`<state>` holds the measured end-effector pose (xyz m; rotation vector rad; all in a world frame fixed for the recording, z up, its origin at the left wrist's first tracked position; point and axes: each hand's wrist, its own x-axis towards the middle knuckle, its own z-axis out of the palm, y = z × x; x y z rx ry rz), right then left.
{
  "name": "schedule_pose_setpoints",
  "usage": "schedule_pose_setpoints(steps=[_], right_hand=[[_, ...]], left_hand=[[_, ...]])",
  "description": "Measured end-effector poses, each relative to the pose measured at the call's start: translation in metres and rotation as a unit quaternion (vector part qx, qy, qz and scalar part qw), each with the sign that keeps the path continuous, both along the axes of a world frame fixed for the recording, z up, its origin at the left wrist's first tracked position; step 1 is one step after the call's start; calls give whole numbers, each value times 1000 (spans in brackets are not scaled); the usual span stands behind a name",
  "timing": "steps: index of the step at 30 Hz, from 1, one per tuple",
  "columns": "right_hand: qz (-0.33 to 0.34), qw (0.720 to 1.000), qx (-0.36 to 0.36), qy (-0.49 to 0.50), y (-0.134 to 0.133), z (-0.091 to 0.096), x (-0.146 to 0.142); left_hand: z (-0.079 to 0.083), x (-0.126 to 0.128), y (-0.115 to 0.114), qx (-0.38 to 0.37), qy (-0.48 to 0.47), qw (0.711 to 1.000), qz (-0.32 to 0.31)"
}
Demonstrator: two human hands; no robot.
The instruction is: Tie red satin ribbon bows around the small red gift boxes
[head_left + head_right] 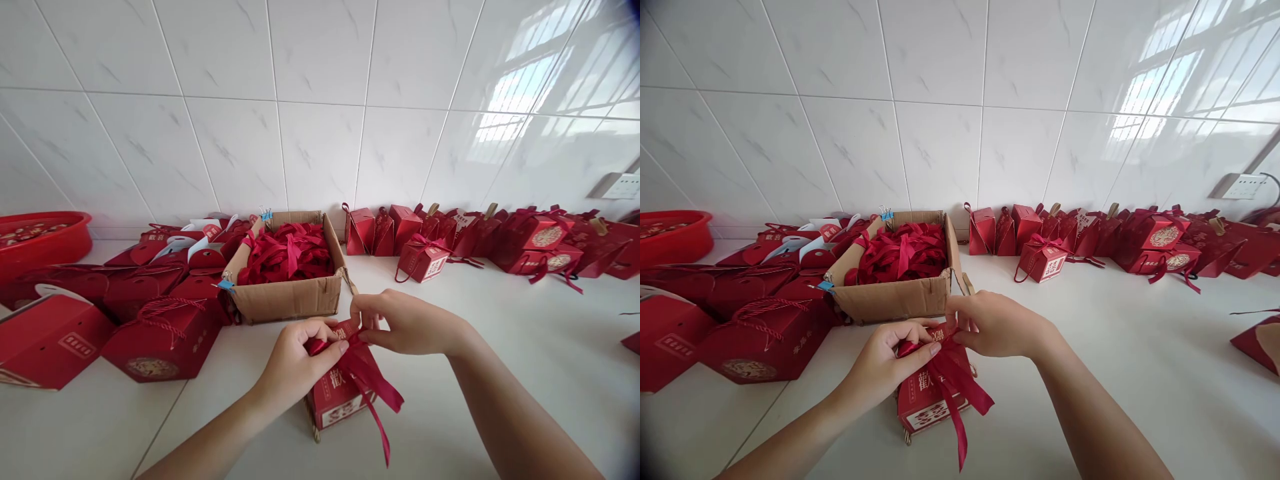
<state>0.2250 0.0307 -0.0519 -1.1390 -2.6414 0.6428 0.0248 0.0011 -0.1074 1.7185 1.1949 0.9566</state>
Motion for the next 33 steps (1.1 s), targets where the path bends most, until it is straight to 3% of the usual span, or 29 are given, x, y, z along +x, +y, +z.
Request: schedule_pose_setpoints(steps=[13, 20, 30, 33], right_hand=[[-8, 1000, 0, -12, 5, 2, 6], [71, 995, -62, 40, 10, 2, 9], [85, 992, -72, 63, 11, 1, 7], [93, 986, -118, 65, 14, 0, 9]], left_hand=[[-3, -3, -1, -5, 4, 1000, -22], [-5, -4, -2, -4, -18, 1000, -23], [-5, -1, -4, 28, -24, 999, -23], [-7, 0, -5, 21, -22, 999, -9]])
